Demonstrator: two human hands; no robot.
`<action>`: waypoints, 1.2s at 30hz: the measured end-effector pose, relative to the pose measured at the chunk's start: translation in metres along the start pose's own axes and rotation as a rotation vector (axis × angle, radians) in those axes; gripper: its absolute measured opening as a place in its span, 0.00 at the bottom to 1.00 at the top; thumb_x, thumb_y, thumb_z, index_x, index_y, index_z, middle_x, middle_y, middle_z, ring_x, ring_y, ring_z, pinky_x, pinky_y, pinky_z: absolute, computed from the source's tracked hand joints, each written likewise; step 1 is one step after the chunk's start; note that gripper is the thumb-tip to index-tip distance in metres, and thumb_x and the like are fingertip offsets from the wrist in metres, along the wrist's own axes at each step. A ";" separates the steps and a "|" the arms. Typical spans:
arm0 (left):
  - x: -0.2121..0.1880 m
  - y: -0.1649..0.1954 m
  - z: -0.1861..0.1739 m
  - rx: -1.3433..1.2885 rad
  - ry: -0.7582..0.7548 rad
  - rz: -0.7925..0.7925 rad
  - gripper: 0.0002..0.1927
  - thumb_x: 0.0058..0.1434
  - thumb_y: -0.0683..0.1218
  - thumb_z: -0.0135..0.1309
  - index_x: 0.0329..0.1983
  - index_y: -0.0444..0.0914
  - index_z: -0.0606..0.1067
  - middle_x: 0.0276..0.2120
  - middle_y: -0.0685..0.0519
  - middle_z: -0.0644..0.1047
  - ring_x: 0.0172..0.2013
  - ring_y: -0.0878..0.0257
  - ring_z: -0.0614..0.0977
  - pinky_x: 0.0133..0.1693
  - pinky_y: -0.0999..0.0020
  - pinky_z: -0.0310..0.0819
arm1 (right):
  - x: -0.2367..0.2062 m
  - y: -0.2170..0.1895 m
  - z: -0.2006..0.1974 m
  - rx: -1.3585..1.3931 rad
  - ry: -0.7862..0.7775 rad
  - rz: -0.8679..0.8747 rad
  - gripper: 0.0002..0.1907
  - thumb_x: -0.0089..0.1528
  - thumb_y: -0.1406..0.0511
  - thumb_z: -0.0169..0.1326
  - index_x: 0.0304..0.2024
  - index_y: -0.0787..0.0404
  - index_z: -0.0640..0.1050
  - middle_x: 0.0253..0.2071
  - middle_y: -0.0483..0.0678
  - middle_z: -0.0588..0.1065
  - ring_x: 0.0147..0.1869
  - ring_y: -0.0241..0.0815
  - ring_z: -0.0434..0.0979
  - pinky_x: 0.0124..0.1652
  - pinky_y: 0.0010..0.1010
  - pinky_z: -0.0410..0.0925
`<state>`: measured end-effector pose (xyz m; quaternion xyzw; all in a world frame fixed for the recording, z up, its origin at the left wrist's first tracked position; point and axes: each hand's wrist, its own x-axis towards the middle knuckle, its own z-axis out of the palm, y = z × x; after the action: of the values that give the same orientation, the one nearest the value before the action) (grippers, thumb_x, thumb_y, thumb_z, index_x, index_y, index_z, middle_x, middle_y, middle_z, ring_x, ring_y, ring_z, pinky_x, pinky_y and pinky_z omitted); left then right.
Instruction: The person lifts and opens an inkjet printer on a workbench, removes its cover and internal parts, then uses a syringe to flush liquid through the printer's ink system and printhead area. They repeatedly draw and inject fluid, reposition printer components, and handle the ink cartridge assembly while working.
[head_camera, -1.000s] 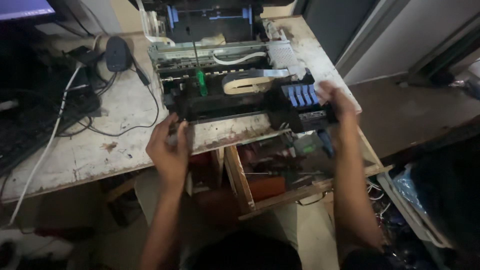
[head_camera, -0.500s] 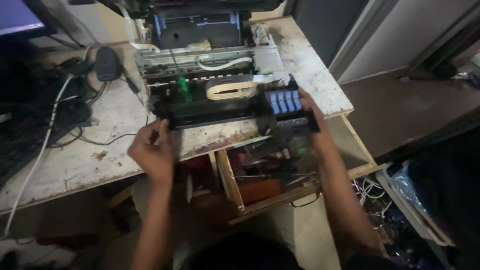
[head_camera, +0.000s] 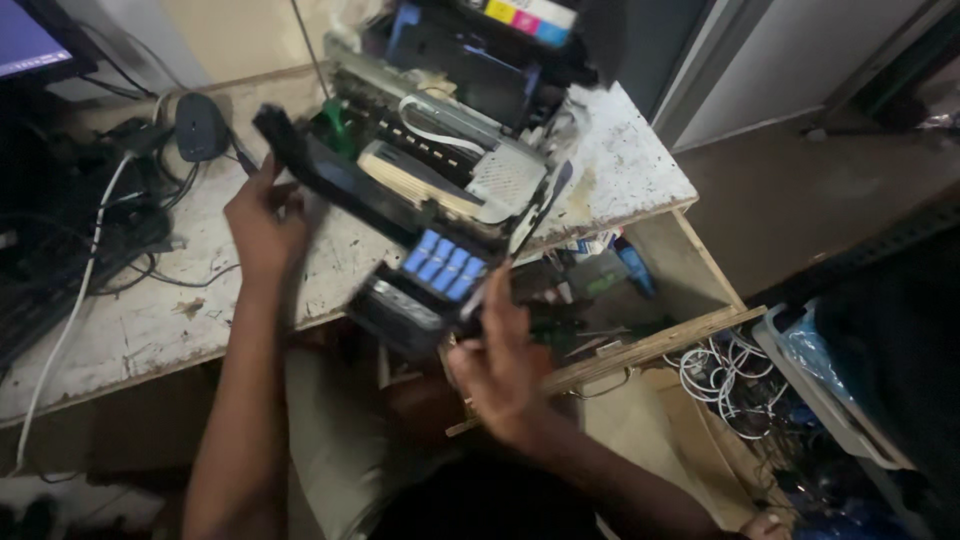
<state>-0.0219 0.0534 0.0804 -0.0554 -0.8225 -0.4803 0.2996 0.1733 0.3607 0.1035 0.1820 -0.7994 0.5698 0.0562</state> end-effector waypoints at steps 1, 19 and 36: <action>0.008 -0.004 0.005 -0.073 -0.038 -0.044 0.33 0.58 0.32 0.50 0.70 0.34 0.69 0.58 0.44 0.79 0.46 0.62 0.82 0.45 0.71 0.77 | 0.001 -0.005 0.010 -0.089 -0.005 -0.036 0.51 0.71 0.44 0.42 0.78 0.66 0.33 0.81 0.70 0.30 0.85 0.70 0.34 0.76 0.54 0.39; -0.072 -0.014 -0.002 -0.850 -0.008 -0.271 0.17 0.77 0.40 0.41 0.67 0.35 0.67 0.52 0.50 0.77 0.52 0.62 0.80 0.56 0.64 0.76 | 0.064 -0.024 0.038 -0.186 -0.366 -0.420 0.51 0.68 0.46 0.53 0.79 0.64 0.45 0.79 0.71 0.48 0.83 0.70 0.48 0.77 0.62 0.44; -0.098 -0.008 -0.021 -0.277 -0.307 -0.264 0.34 0.54 0.52 0.70 0.60 0.35 0.74 0.53 0.51 0.79 0.51 0.60 0.78 0.53 0.64 0.73 | 0.221 -0.014 -0.026 -0.647 -0.236 -0.610 0.18 0.75 0.57 0.45 0.59 0.64 0.73 0.45 0.59 0.77 0.55 0.60 0.74 0.69 0.56 0.57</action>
<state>0.0641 0.0512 0.0281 -0.0602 -0.7848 -0.6094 0.0955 -0.0302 0.3307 0.1905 0.4459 -0.8470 0.2235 0.1838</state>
